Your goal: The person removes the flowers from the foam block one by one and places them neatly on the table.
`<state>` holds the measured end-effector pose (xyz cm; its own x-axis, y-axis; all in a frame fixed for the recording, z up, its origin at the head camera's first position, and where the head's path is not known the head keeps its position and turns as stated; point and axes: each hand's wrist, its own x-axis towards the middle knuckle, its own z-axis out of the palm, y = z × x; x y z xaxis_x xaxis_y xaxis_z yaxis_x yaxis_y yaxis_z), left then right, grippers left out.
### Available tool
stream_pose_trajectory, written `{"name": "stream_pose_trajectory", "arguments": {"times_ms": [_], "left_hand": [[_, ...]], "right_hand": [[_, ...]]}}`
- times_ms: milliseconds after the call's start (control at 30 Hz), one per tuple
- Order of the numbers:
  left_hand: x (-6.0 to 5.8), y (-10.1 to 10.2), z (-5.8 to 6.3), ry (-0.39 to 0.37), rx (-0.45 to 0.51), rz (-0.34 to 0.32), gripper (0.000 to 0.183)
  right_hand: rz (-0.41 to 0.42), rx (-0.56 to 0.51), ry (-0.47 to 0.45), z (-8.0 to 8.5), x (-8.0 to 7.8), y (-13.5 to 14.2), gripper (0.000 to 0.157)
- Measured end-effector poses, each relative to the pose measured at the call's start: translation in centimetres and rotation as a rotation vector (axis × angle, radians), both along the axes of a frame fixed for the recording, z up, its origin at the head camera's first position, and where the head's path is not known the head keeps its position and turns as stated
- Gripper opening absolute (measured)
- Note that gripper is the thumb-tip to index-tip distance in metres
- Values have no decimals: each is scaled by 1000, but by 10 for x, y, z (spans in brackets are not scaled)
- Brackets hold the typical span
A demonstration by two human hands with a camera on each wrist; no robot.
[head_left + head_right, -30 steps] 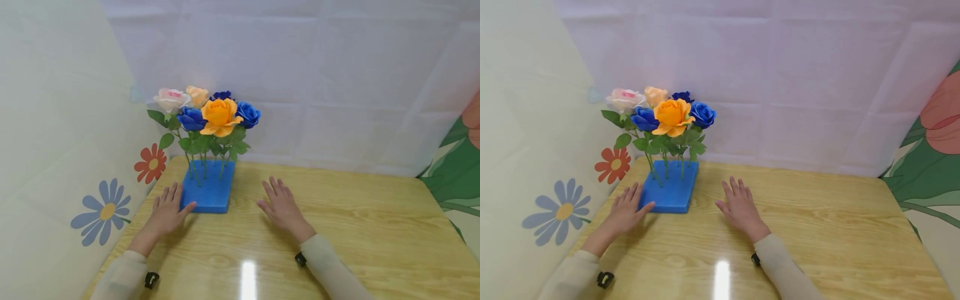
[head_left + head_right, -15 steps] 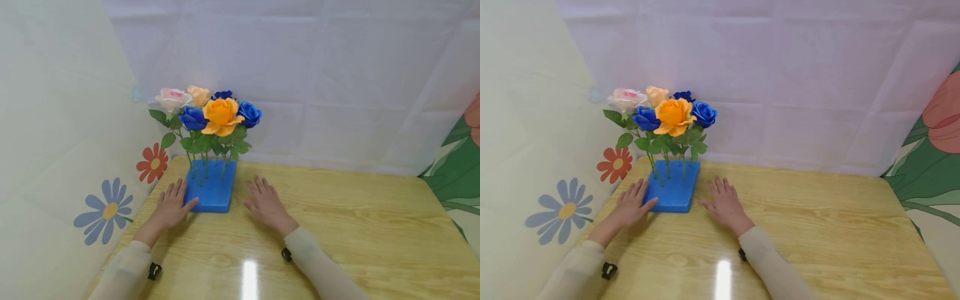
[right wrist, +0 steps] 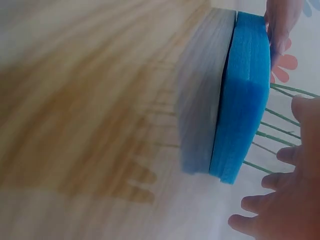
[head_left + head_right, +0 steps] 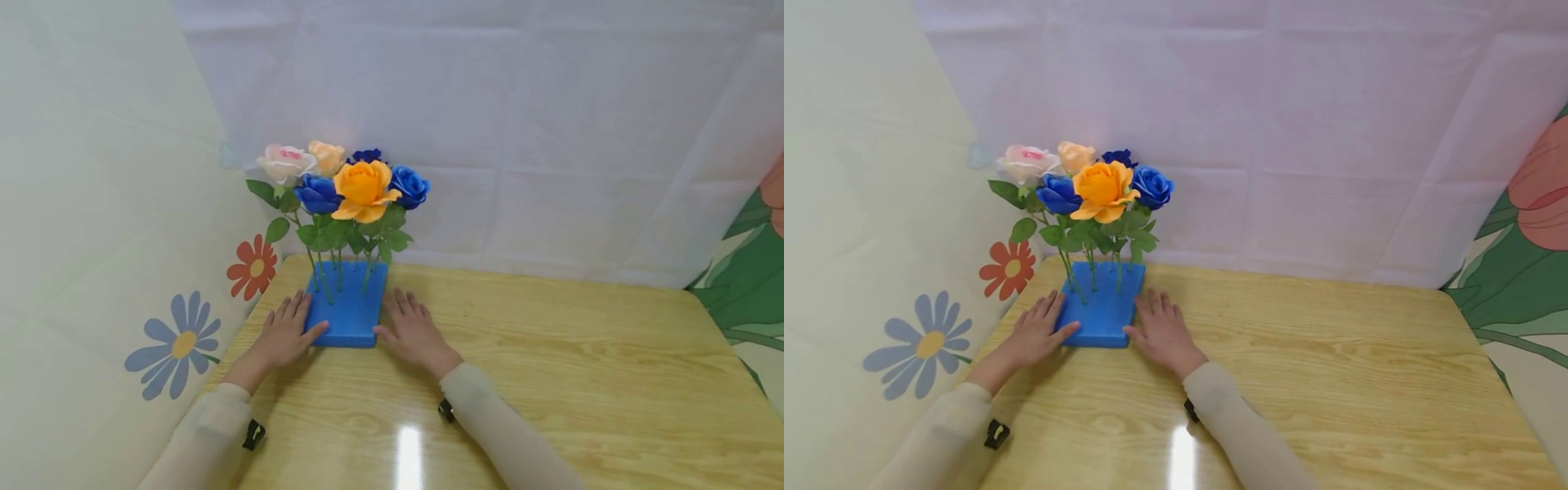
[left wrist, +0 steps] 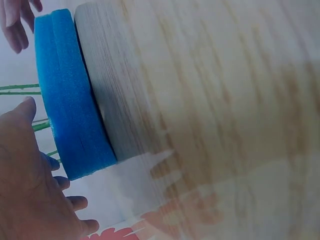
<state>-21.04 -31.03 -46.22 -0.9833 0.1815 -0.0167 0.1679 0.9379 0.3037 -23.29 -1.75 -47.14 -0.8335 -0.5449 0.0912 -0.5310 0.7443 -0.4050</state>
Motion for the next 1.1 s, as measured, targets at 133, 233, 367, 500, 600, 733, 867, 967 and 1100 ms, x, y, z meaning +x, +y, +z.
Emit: {"name": "stream_pose_trajectory", "arguments": {"times_ms": [133,233,367,500,600,733,867,967,1100], "left_hand": [[-2,0,-2,12,10,-2,89],[-4,1,-3,13,4,1,89],[-6,0,-3,-3,-6,11,90],[-8,-1,-5,-14,-4,11,89],[-9,0,-6,-11,-8,7,89],[-9,1,-6,-10,-11,5,86],[-10,2,-5,-13,-15,-2,85],[-10,2,-5,-19,9,-12,86],[-11,3,-5,-50,67,-27,88]], "right_hand": [[6,13,-9,-1,0,-7,72],[10,21,-5,-3,-1,-13,71],[15,32,1,-3,-3,-20,71],[25,47,-10,-1,-2,-25,71],[28,58,-27,-1,-2,-29,71],[31,73,-31,-3,-2,-34,70],[37,85,-27,-5,-3,-39,70],[45,78,-44,-4,-3,-41,70],[47,66,-70,-2,-1,-43,71]]}}
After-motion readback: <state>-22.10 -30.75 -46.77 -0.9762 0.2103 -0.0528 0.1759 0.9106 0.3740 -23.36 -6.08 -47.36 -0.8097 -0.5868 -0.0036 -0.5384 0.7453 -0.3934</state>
